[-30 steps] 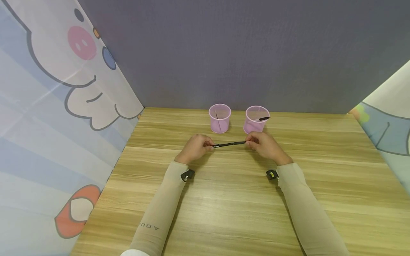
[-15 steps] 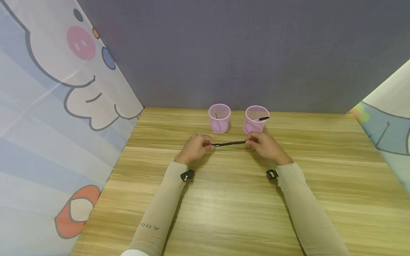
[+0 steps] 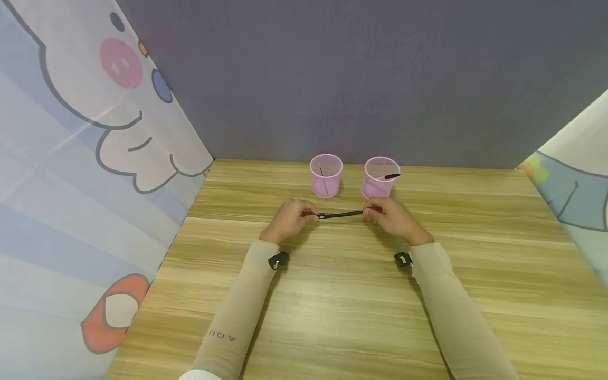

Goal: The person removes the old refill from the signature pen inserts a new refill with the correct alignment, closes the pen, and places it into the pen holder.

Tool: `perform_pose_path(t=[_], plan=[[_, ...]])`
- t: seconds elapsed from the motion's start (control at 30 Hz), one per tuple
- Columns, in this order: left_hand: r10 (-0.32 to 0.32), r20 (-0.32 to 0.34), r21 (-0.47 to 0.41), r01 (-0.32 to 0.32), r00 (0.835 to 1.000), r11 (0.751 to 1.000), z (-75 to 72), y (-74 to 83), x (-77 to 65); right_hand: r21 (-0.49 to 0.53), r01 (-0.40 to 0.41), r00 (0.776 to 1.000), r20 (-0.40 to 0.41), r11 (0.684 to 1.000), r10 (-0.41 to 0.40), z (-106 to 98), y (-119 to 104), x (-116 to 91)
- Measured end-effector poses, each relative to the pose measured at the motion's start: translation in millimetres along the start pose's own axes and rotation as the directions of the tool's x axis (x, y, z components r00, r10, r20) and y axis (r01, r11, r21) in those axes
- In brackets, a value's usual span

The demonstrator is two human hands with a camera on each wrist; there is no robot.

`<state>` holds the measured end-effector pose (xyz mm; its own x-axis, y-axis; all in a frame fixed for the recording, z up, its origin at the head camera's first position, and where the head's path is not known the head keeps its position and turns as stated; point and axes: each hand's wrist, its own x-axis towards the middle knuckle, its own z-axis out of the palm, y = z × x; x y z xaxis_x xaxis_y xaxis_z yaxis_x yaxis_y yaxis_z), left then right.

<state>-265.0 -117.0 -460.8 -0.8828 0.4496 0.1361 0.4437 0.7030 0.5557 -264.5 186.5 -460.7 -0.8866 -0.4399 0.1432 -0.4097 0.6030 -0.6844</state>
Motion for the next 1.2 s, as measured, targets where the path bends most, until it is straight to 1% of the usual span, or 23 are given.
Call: perform_pose_path(t=[0.17,0.73,0.93,1.2], plan=[[0.002,0.005,0.001,-0.002,1.000,1.000,-0.3,0.5,0.2,-0.004,-0.001,1.000,0.007,1.000,0.001,-0.4,-0.2,0.0],[0.020,0.013,-0.008,-0.020,1.000,1.000,-1.0,1.4,0.5,-0.009,-0.046,0.998,0.038,0.999,0.047,0.0,2.4,0.8],[0.012,0.019,-0.008,-0.012,1.000,1.000,-0.6,1.0,0.7,-0.024,-0.050,0.997,0.059,0.998,0.052,0.4,1.7,1.3],[0.007,0.022,-0.008,-0.007,1.000,1.000,-0.3,1.2,0.7,-0.019,-0.048,0.997,0.063,0.999,0.050,1.1,1.4,0.8]])
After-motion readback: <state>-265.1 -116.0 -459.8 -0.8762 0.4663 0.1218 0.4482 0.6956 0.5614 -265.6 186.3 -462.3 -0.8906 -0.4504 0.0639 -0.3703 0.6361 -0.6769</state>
